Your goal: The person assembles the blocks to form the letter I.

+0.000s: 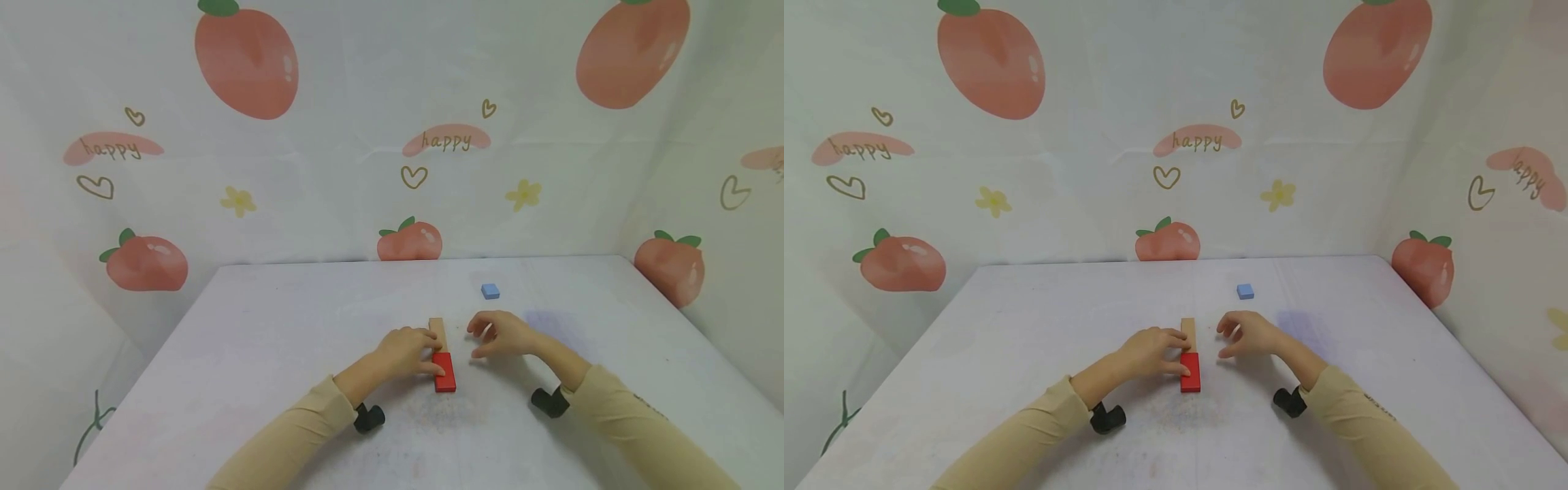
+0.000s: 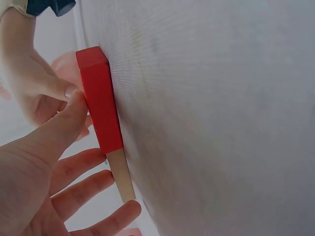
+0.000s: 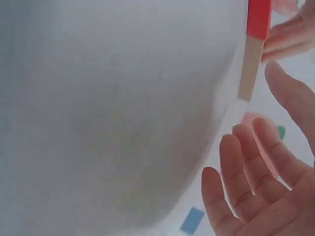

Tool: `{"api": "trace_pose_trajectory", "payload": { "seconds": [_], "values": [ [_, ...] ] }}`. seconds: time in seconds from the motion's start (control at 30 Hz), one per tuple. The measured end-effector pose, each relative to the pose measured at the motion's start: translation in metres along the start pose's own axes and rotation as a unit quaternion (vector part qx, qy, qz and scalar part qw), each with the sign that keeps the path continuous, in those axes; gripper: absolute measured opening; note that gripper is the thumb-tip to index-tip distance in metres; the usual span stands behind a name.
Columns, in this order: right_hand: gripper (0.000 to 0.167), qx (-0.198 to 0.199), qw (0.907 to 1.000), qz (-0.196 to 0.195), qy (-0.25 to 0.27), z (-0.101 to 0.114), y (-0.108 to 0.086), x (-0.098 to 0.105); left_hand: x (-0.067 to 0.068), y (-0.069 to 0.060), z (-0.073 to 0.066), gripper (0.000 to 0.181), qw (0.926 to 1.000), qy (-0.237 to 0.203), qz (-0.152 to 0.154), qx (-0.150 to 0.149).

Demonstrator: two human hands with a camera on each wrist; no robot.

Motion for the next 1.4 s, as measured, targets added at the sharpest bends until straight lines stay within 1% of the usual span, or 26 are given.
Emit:
{"api": "trace_pose_trajectory", "payload": {
  "seconds": [0.07,0.27,0.4,0.57,0.73,0.93,1.03,1.17,1.4],
  "values": [
    [0.036,-0.005,0.9999,-0.008,0.006,-0.003,0.0,0.003,0.0,0.0,0.0,0.048,1.0,-0.005,0.003,0.002],
    [0.037,-0.035,0.9986,-0.033,0.024,-0.014,0.0,0.015,0.001,0.0,-0.001,0.048,0.9998,-0.017,0.01,0.009],
    [0.037,-0.038,0.9973,-0.053,0.033,-0.023,0.0,0.022,0.001,0.0,-0.002,0.048,0.9997,-0.02,0.013,0.012],
    [0.035,-0.044,0.9953,-0.082,0.024,-0.035,0.0,0.031,0.003,-0.001,-0.003,0.048,0.9995,-0.021,0.016,0.015],
    [0.035,-0.066,0.9907,-0.114,0.035,-0.041,0.002,0.038,0.003,-0.001,-0.004,0.048,0.9995,-0.018,0.018,0.017],
    [0.037,-0.092,0.9842,-0.147,0.038,-0.044,0.007,0.044,0.003,-0.001,-0.004,0.049,0.9991,-0.02,0.025,0.027],
    [0.04,-0.116,0.9805,-0.152,0.046,-0.047,0.01,0.046,0.003,-0.001,-0.004,0.049,0.9991,-0.02,0.026,0.028],
    [0.045,-0.143,0.9766,-0.146,0.067,-0.051,0.014,0.046,0.003,-0.001,-0.004,0.049,0.9991,-0.021,0.025,0.026],
    [0.05,-0.177,0.9707,-0.133,0.092,-0.056,0.02,0.046,0.003,-0.002,-0.004,0.049,0.999,-0.026,0.025,0.026]
  ]
}}
Point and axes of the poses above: each hand's wrist, its own y-axis towards the middle knuckle, its own x-axis out of the back of the hand, z = x × y, the point moved 1 cm from there along y, towards the middle knuckle, and after that the axes turned 7 degrees about x, right-handed, at the moved point
